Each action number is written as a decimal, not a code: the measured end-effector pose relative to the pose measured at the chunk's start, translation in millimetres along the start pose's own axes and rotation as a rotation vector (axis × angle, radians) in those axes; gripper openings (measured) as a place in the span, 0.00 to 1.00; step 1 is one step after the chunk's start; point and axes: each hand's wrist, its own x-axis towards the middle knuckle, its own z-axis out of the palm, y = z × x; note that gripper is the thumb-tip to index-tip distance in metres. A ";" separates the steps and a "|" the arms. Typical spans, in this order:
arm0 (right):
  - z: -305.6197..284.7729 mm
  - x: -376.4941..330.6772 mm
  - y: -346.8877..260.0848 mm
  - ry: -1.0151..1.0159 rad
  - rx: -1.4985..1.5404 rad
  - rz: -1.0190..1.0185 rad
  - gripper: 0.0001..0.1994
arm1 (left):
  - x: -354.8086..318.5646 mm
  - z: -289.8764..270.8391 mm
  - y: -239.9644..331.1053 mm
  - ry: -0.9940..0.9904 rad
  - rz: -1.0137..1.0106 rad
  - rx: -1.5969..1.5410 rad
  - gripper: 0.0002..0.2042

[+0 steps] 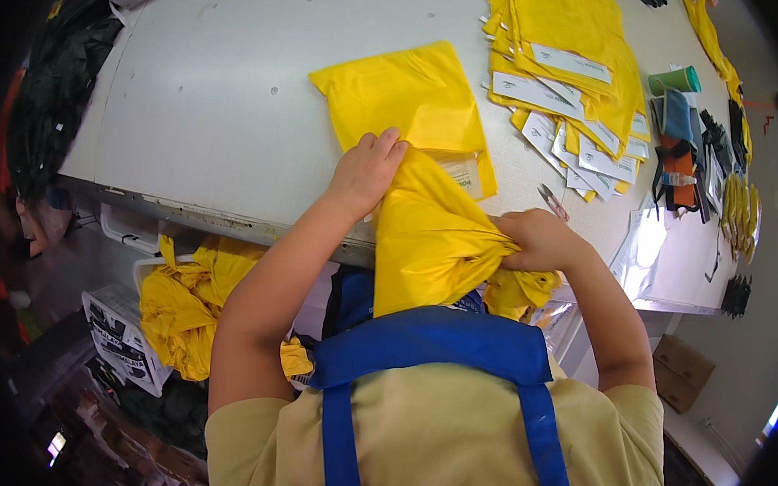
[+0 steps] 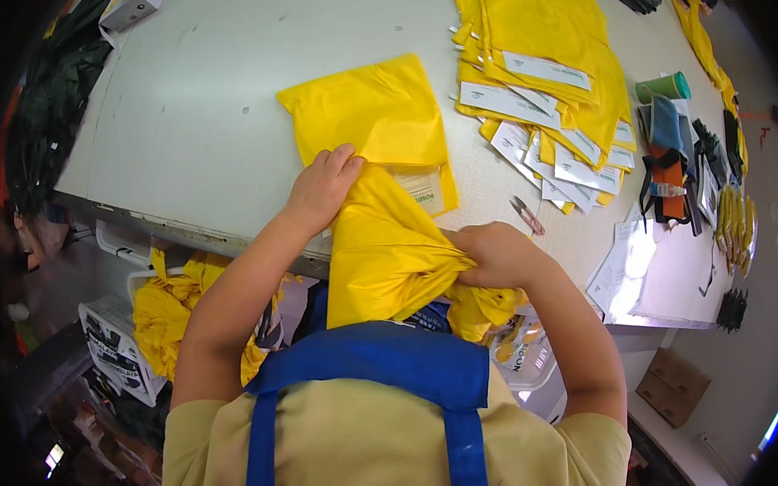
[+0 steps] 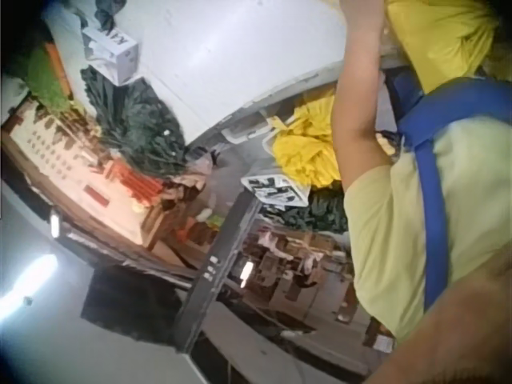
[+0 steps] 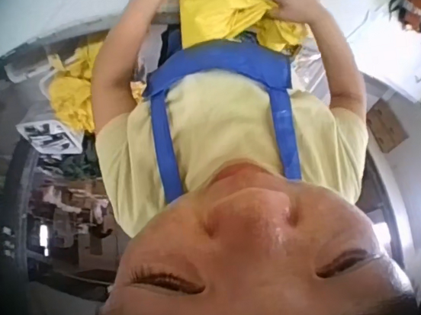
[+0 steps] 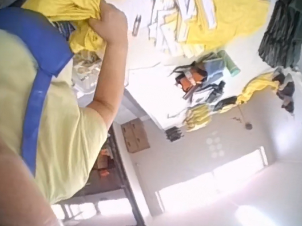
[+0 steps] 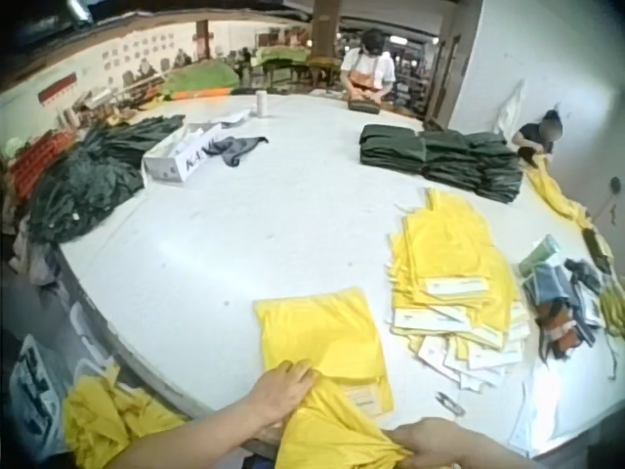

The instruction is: The person folds a yellow raincoat on a table, trims loose threads with scissors, and places the folded garment into a plastic bag. The person repeats this process with another yellow raincoat.

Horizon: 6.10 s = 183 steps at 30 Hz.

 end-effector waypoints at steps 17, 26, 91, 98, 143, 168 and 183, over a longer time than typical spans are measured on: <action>34.6 34.9 6.6 0.462 0.182 0.629 0.38 | 8.6 -16.4 97.8 0.085 -0.102 -0.185 0.25; 50.3 41.1 16.2 0.561 0.435 0.609 0.37 | 4.6 7.5 69.0 0.262 -0.349 -0.343 0.07; 43.5 55.6 33.4 1.077 1.180 0.327 0.21 | -1.1 5.2 107.5 0.227 -0.394 -0.863 0.19; 51.7 55.5 43.1 1.219 1.848 -0.162 0.23 | -3.2 1.7 107.6 0.185 -0.397 -1.084 0.19; 39.4 160.9 17.9 0.746 -0.278 0.091 0.28 | -24.6 48.6 61.6 -0.179 -0.969 -1.954 0.40; 74.8 119.5 60.8 0.719 -0.067 0.141 0.27 | -31.7 61.6 70.1 0.190 -1.084 -1.949 0.37; 81.6 159.0 -0.1 0.346 0.288 0.069 0.29 | -45.2 27.8 39.8 -0.211 -1.075 -1.624 0.41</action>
